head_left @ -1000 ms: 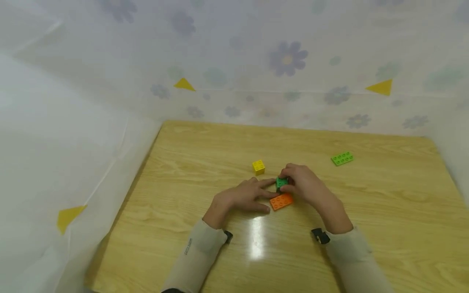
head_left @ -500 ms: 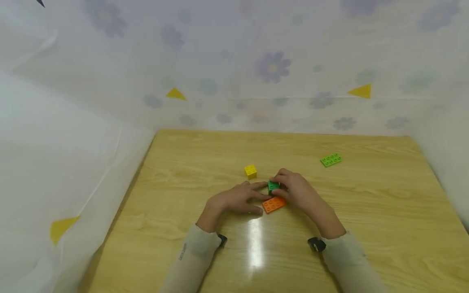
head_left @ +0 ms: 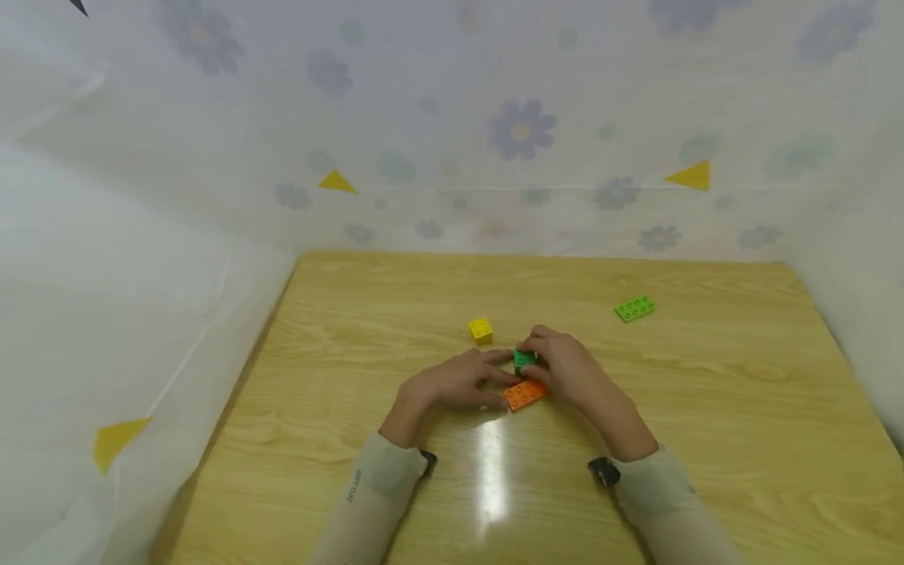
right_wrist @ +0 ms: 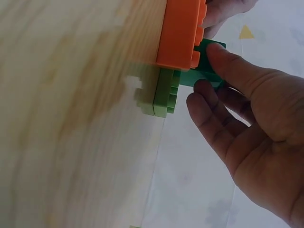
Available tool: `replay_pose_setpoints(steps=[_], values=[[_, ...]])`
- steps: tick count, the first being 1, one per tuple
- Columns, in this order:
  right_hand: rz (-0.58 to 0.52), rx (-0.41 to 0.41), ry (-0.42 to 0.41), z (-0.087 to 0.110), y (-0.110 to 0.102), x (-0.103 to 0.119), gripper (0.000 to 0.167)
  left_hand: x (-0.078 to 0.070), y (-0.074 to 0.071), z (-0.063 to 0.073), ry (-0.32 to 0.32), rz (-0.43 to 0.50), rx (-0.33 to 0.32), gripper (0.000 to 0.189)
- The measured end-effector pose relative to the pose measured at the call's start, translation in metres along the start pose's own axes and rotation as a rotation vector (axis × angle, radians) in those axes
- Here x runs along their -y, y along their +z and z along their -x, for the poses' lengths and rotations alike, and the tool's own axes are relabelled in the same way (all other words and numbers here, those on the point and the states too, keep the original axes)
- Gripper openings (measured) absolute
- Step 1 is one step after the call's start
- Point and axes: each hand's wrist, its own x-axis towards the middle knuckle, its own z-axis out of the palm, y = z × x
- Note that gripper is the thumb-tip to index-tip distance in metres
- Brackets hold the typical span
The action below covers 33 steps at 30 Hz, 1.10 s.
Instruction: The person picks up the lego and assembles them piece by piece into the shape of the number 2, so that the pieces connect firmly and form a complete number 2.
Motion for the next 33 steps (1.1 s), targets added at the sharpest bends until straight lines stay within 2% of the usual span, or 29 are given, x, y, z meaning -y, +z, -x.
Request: replay_pose_setpoints(steps=[2, 6, 8, 10, 15, 20, 27, 30, 33], values=[[-0.001, -0.004, -0.009, 0.0, 0.0, 0.0, 0.026, 0.0, 0.0, -0.002, 0.016, 0.008, -0.056, 0.04], [-0.023, -0.02, -0.033, 0.0, 0.002, -0.002, 0.03, -0.002, 0.0, -0.011, 0.024, 0.081, -0.254, 0.017], [-0.036, -0.024, -0.031, 0.0, 0.003, -0.003, 0.031, -0.006, 0.001, -0.015, 0.002, 0.138, -0.336, 0.016], [-0.061, -0.022, -0.02, 0.001, 0.003, -0.006, 0.033, -0.01, 0.002, -0.018, -0.033, 0.184, -0.381, 0.025], [-0.168, 0.005, 0.007, 0.005, 0.002, -0.016, 0.038, -0.016, 0.004, -0.02, -0.11, 0.202, -0.41, 0.037], [-0.242, 0.028, -0.001, 0.012, -0.006, -0.024, 0.039, -0.016, 0.006, -0.02, -0.126, 0.221, -0.422, 0.037], [-0.198, -0.03, -0.062, 0.021, -0.022, -0.027, 0.018, -0.01, 0.004, -0.018, -0.142, 0.228, -0.436, 0.032], [-0.208, -0.012, -0.086, 0.022, -0.025, -0.028, 0.021, -0.004, 0.0, -0.014, -0.162, 0.202, -0.455, 0.031], [-0.232, 0.04, -0.078, 0.021, -0.025, -0.03, 0.026, 0.002, -0.003, -0.011, -0.173, 0.18, -0.463, 0.031]])
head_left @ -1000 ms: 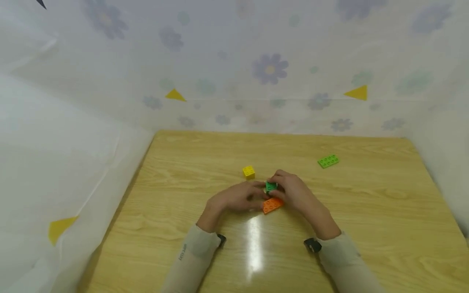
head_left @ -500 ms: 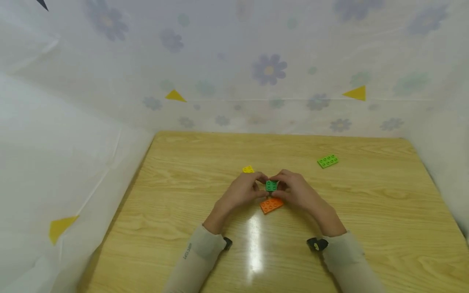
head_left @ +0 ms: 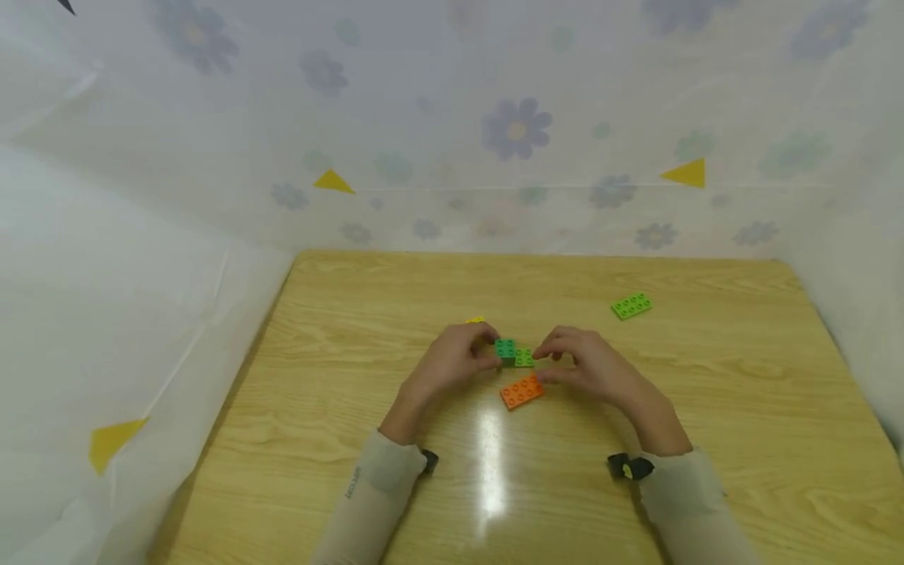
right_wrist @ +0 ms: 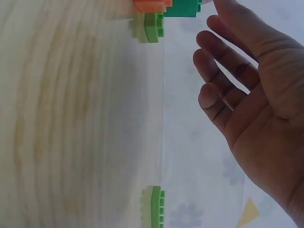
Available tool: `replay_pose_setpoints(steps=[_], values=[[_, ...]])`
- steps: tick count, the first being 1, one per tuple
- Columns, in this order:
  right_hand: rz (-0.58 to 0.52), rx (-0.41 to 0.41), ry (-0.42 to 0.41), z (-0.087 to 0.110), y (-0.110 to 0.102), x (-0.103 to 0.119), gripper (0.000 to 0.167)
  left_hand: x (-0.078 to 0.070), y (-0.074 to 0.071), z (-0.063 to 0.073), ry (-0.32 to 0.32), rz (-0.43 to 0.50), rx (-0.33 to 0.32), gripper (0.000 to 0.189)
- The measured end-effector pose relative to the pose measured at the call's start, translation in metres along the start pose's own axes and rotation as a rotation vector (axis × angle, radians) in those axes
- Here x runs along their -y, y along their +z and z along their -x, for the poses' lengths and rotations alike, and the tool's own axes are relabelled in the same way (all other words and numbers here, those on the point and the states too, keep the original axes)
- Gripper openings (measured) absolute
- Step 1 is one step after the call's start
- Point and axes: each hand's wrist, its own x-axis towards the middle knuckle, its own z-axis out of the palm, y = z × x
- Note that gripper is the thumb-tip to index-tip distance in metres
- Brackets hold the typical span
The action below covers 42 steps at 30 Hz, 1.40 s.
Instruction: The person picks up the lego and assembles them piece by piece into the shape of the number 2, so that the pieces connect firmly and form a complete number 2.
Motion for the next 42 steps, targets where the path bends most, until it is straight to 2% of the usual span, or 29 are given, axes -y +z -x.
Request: replay_pose_setpoints(steps=[4, 10, 18, 26, 32, 42], values=[[0.014, 0.065, 0.009, -0.002, 0.005, -0.003, 0.03, 0.005, -0.006, 0.0, -0.019, -0.018, -0.012, 0.034], [0.092, 0.085, -0.052, -0.006, 0.015, -0.003, 0.036, 0.01, -0.011, -0.001, -0.07, -0.014, -0.014, 0.037], [0.154, 0.187, -0.042, -0.01, 0.027, 0.008, 0.054, 0.011, -0.013, 0.0, -0.056, 0.034, 0.001, 0.036], [0.202, 0.2, -0.033, -0.01, 0.028, 0.006, 0.045, 0.011, -0.012, -0.001, -0.047, 0.051, 0.017, 0.034], [0.198, 0.19, -0.064, -0.01, 0.031, 0.004, 0.033, 0.01, -0.012, 0.0, -0.035, 0.06, 0.028, 0.033], [0.238, 0.178, -0.061, -0.012, 0.031, 0.005, 0.027, 0.011, -0.011, 0.0, -0.035, 0.069, 0.046, 0.034]])
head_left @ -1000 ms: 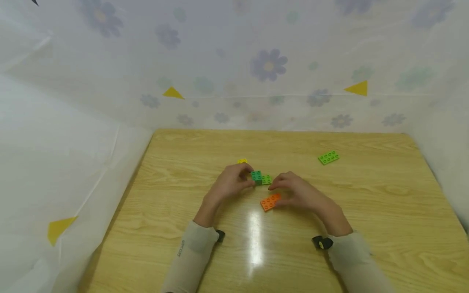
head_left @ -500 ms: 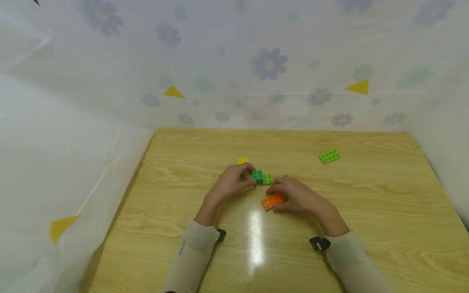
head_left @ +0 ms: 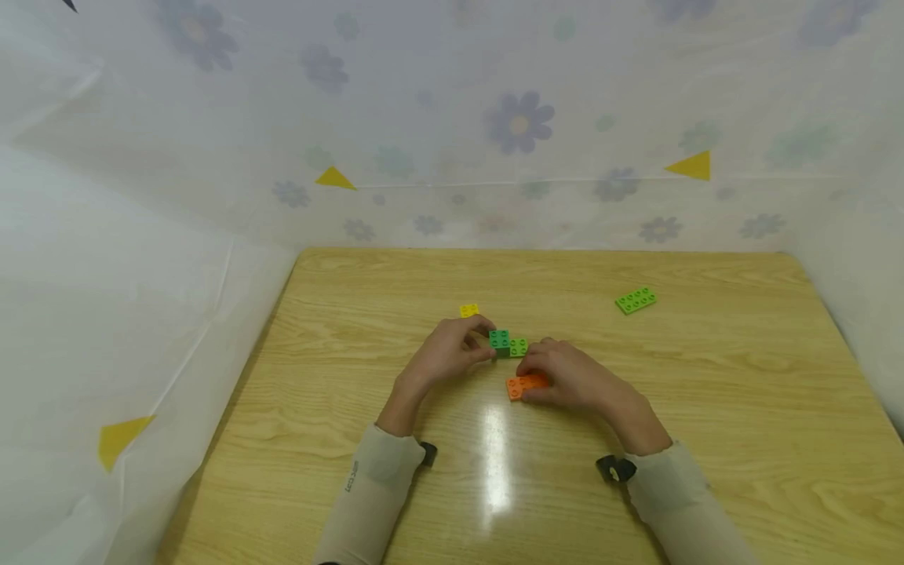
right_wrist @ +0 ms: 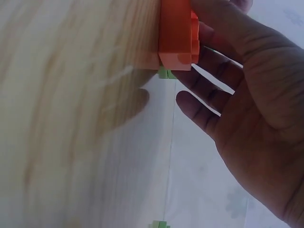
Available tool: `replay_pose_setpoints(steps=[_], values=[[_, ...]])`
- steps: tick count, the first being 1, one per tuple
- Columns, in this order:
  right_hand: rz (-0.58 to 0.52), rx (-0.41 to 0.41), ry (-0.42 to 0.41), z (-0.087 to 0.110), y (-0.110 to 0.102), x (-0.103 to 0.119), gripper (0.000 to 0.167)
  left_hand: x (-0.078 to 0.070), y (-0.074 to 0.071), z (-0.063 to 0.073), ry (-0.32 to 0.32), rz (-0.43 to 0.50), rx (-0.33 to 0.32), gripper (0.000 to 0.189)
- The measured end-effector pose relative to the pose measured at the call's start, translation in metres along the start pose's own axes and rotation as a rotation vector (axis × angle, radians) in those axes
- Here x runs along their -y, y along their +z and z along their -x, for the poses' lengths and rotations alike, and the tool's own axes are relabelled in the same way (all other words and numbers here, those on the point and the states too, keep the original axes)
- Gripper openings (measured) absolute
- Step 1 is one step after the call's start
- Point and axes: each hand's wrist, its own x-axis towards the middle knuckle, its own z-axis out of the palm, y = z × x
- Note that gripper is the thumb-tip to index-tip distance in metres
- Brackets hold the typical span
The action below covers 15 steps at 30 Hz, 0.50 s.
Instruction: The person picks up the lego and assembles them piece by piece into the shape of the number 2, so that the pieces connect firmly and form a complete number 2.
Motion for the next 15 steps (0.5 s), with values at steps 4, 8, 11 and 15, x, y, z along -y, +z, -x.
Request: replay_pose_setpoints(steps=[4, 8, 11, 15], values=[[0.003, 0.007, -0.002, -0.0003, 0.0, 0.0016, 0.031, 0.0012, 0.0001, 0.0, -0.005, 0.004, 0.008, 0.034], [0.003, 0.016, -0.005, -0.0003, 0.0009, 0.002, 0.033, 0.0013, 0.0003, 0.0003, -0.002, -0.001, 0.008, 0.035], [0.016, 0.013, -0.006, -0.0003, 0.0015, 0.0021, 0.029, 0.0005, 0.0001, 0.0003, 0.0, -0.001, 0.011, 0.035], [0.027, -0.007, 0.001, 0.0003, -0.0001, 0.0021, 0.027, 0.0001, 0.0, -0.0002, 0.004, 0.002, 0.015, 0.036]])
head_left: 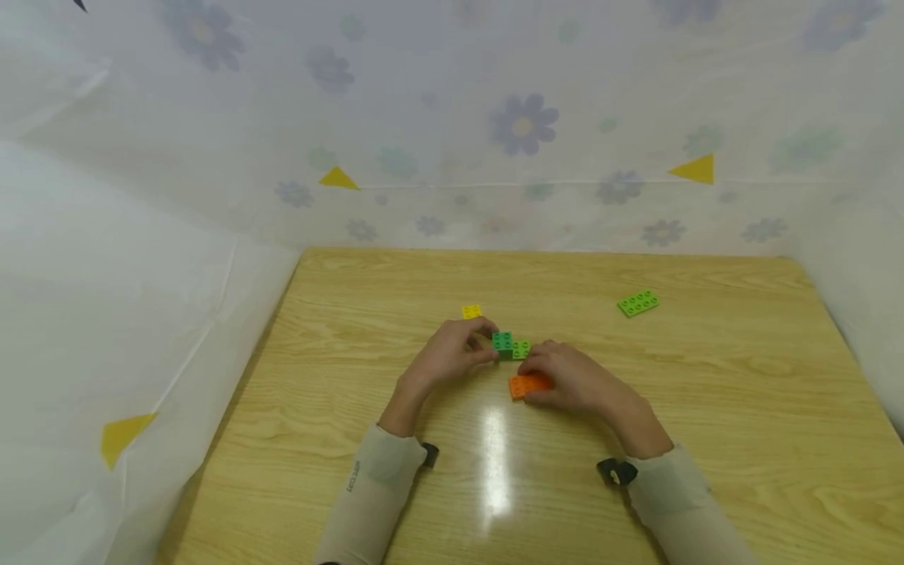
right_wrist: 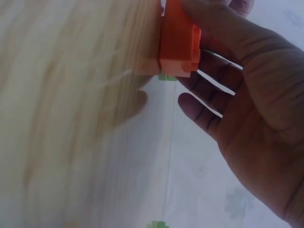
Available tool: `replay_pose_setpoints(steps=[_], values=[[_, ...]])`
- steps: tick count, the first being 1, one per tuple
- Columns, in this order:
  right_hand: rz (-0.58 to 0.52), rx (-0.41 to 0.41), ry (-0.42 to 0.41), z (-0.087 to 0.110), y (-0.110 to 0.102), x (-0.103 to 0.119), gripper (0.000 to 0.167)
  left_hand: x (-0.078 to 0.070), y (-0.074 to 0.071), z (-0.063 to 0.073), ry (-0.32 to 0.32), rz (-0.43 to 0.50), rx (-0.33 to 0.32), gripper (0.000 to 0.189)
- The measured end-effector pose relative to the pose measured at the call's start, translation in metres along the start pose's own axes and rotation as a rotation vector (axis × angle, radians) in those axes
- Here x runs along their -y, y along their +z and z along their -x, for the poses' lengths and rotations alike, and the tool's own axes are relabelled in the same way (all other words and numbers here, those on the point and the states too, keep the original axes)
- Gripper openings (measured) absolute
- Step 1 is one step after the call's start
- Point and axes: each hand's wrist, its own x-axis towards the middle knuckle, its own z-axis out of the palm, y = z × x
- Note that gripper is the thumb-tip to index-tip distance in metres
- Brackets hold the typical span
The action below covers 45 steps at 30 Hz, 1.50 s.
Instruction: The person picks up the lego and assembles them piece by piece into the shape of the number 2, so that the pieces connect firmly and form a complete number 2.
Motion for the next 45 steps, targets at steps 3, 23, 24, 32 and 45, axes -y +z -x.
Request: replay_pose_setpoints(steps=[3, 23, 24, 32, 45], values=[[-0.006, -0.02, -0.002, 0.001, -0.003, -0.001, 0.025, -0.001, 0.001, 0.0, 0.005, 0.002, 0.002, 0.036], [0.032, -0.211, 0.014, 0.011, -0.03, -0.003, 0.033, -0.018, 0.016, -0.003, 0.12, -0.035, 0.069, 0.033], [0.032, -0.217, 0.009, 0.011, -0.03, -0.003, 0.033, -0.02, 0.017, -0.003, 0.124, -0.045, 0.072, 0.033], [0.044, -0.23, -0.006, 0.011, -0.03, -0.003, 0.031, -0.026, 0.025, -0.003, 0.155, -0.108, 0.081, 0.037], [0.046, -0.192, 0.016, 0.01, -0.031, -0.001, 0.033, -0.028, 0.027, -0.003, 0.171, -0.099, 0.084, 0.039]])
